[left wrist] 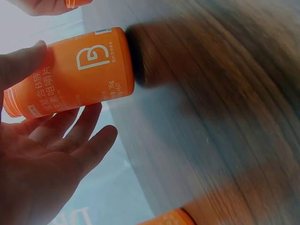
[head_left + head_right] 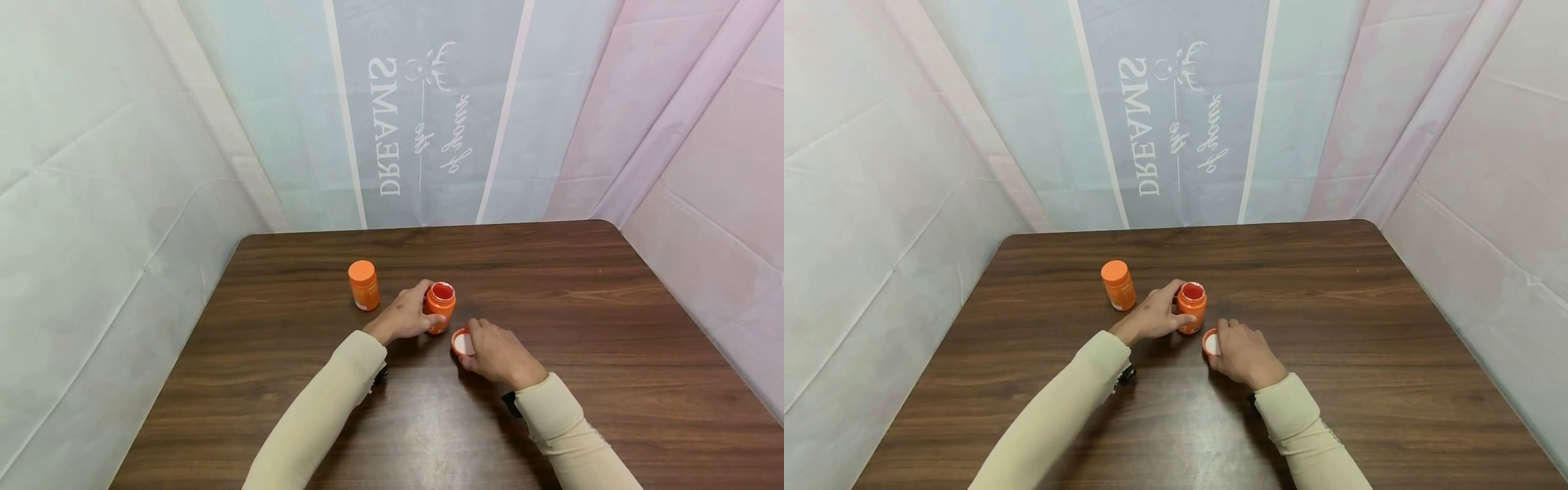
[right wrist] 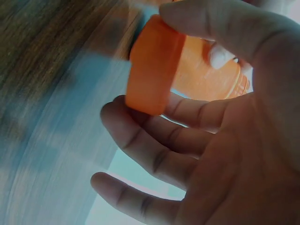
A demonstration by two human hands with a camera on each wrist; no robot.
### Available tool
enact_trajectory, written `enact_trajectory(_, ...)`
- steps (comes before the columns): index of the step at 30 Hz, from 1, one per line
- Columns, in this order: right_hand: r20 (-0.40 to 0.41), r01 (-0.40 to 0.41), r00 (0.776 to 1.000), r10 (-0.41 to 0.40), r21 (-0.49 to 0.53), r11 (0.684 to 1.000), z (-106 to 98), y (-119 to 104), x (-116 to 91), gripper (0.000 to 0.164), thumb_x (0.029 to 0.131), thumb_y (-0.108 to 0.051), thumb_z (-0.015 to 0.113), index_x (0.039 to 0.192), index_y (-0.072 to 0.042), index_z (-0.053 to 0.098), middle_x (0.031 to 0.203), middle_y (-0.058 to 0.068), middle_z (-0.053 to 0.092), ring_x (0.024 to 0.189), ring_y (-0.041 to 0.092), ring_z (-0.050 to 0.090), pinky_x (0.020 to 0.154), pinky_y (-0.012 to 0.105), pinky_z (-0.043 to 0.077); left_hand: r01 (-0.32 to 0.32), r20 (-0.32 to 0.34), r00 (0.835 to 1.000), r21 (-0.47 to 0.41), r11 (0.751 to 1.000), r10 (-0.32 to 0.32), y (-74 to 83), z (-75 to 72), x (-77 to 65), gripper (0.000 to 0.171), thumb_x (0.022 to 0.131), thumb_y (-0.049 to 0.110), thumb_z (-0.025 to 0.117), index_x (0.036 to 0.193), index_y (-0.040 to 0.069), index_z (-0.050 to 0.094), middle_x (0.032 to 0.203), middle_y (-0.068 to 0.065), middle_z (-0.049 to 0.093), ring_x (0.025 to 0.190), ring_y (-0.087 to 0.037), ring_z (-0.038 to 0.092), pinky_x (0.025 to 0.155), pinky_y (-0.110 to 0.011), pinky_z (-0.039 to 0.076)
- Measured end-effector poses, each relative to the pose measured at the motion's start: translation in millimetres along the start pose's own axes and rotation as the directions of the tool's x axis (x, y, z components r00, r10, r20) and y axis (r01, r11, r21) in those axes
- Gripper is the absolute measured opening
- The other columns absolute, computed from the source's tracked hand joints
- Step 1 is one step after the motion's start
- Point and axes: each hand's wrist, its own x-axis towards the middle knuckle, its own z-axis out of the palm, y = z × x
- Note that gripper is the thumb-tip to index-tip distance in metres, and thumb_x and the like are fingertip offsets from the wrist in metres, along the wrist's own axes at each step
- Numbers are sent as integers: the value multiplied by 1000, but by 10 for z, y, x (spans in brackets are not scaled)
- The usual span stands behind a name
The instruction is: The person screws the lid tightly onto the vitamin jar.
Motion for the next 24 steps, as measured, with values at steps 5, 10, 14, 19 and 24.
enact_trajectory(5, -30, -4, 1000, 4, -2, 1000, -29, -3, 2, 41, 81, -23, 77, 104, 2, 54, 86, 9, 55, 74, 24, 58, 67, 45, 52, -5, 8, 1000, 0, 1000, 5, -33, -48, -78, 58, 92, 25, 75, 139, 12, 45, 130, -5, 61, 118, -17, 58, 104, -38, 45)
enact_trajectory(10, -23, -29, 999, 30, 10, 1000, -54, -9, 19, 46, 81, -26, 77, 110, 3, 54, 90, 10, 56, 79, 25, 59, 72, 50, 51, -15, 19, 1000, -9, 1000, 15, -49, -96, -151, 57, 92, 24, 75, 138, 11, 45, 130, -6, 61, 117, -17, 59, 103, -38, 45)
enact_trajectory(14, -34, -35, 999, 36, 18, 999, -92, -15, 41, 49, 83, -29, 78, 112, 3, 54, 92, 10, 57, 81, 25, 59, 72, 51, 50, -32, 34, 999, -20, 999, 32, -50, -155, -190, 55, 92, 22, 75, 137, 11, 46, 128, -6, 62, 116, -16, 59, 101, -38, 46)
enact_trajectory(19, -75, -32, 997, 34, 38, 999, -152, -22, 55, 50, 84, -31, 79, 112, 2, 56, 92, 9, 57, 82, 25, 58, 70, 50, 50, -47, 50, 998, -16, 999, 48, -49, -227, -231, 54, 91, 19, 76, 136, 11, 47, 126, -7, 63, 114, -16, 61, 99, -36, 48)
enact_trajectory(24, -128, -8, 992, 15, 52, 999, -214, -27, 79, 51, 85, -34, 78, 114, 2, 57, 92, 10, 56, 82, 25, 56, 68, 49, 49, -43, 70, 997, -19, 999, 44, -47, -293, -251, 54, 91, 19, 76, 136, 12, 47, 124, -5, 63, 110, -14, 61, 97, -34, 48)
